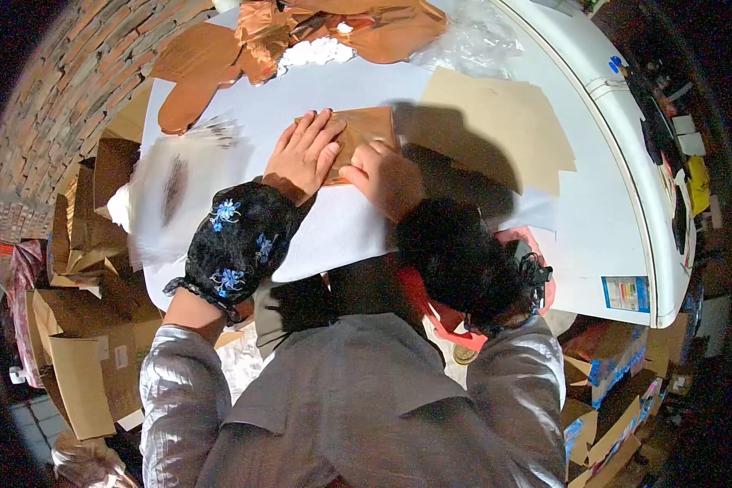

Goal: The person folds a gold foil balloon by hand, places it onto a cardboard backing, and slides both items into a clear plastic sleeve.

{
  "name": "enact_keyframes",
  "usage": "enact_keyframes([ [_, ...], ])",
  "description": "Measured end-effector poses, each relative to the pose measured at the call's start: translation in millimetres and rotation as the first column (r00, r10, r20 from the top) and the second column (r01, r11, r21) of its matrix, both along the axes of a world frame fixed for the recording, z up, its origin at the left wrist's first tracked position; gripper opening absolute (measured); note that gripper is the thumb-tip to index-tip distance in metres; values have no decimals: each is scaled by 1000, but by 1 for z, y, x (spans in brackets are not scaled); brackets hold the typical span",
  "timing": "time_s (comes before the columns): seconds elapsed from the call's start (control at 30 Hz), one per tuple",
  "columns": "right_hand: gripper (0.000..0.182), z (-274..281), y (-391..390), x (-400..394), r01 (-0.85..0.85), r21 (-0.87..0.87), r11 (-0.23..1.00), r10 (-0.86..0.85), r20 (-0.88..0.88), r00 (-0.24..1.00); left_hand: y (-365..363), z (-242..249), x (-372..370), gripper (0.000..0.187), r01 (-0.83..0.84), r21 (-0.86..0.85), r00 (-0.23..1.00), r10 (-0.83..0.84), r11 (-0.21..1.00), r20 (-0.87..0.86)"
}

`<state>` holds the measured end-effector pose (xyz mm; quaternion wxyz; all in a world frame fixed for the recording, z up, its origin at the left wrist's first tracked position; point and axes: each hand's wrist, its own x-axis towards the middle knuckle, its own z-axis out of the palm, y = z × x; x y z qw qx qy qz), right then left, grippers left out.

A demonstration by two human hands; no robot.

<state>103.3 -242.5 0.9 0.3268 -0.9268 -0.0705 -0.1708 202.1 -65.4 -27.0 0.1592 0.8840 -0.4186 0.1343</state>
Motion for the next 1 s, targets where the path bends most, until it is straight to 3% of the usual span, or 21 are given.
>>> enact_keyframes([
  [0.13,27,-4,-6,7,-46,7,999,46,-9,999,2,8,3,59,24,10,976,-22,1000,-215],
  [0.23,28,-2,-10,6,-62,23,998,62,3,998,-1,11,1,66,59,26,980,-53,998,-191],
  [0.33,29,-4,-14,8,-67,23,998,67,-22,997,-1,22,7,81,74,77,922,-39,994,-385],
  [0.53,29,1,-19,14,-97,65,993,106,-167,980,2,27,14,108,140,243,921,-37,960,-388],
  [0.63,30,-5,-25,12,-100,89,991,109,-108,988,-2,32,11,108,164,261,894,-32,951,-446],
  [0.73,29,0,-20,14,-65,58,996,74,-159,985,-3,30,18,108,161,262,879,-17,952,-477],
  [1.0,28,-3,-24,10,-101,31,994,104,-89,991,-4,31,12,107,158,282,897,-18,946,-442],
])
